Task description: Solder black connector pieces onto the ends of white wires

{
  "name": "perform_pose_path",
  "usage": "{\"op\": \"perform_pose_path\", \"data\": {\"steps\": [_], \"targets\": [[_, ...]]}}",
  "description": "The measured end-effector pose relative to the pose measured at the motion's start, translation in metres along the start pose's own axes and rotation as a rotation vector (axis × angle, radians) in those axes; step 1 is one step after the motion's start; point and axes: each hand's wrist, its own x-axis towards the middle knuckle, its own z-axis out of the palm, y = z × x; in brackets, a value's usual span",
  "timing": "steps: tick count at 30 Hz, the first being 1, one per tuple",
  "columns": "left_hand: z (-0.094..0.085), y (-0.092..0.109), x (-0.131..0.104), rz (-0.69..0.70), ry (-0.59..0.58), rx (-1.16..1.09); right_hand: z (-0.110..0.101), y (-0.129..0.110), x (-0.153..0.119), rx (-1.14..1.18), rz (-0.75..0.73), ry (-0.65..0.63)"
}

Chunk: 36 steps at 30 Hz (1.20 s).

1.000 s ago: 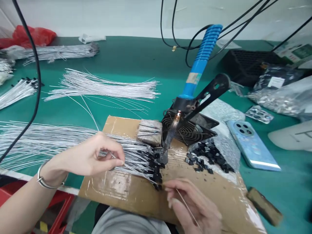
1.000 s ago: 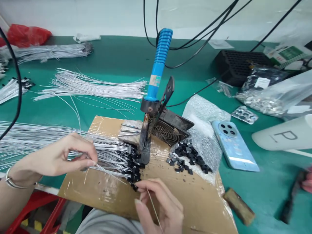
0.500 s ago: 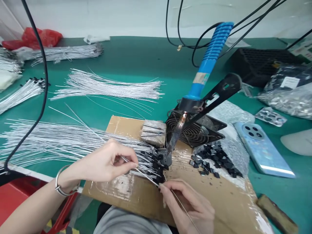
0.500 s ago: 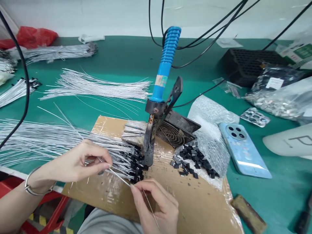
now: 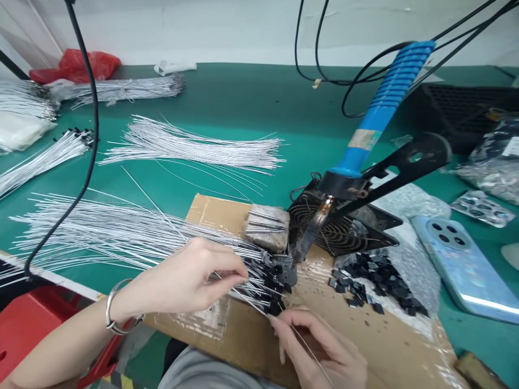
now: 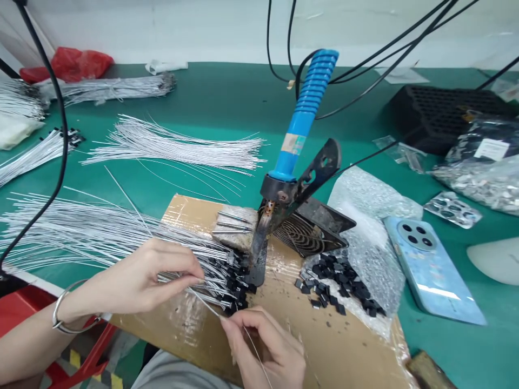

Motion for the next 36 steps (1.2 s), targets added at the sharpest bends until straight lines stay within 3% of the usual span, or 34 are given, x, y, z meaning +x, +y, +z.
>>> {"op": "perform_pose_path", "data": {"steps": [3,6,9,16,18,21,26,31,36], "targets": [[0.004,-0.001,0.0,0.179,0.018,0.267,0.001,0.001,0.0,0.02,0.079,0.015],[0.011,0.0,0.0,0.387,0.111,0.541,0.002,0.003,0.001,0.113,0.222,0.03],[0.018,-0.001,-0.001,0.531,0.178,0.658,0.002,0.005,0.001,0.201,0.331,0.039],[0.032,-0.012,-0.002,0.594,0.185,0.726,-0.002,0.01,0.001,0.19,0.334,0.046],[0.036,-0.011,-0.002,0.514,0.213,0.625,-0.002,0.011,0.0,0.153,0.272,0.045],[0.041,0.0,-0.003,0.311,0.253,0.34,-0.003,0.009,0.0,0.033,0.065,-0.003],[0.047,0.025,-0.003,0.133,0.156,0.095,-0.005,0.003,-0.002,-0.076,-0.192,-0.089],[0.052,0.028,-0.001,-0.077,0.064,-0.177,-0.007,0.003,-0.001,-0.085,-0.246,-0.106],[0.049,0.025,0.001,-0.272,-0.017,-0.33,-0.007,0.005,0.001,-0.061,-0.151,-0.112]]}}
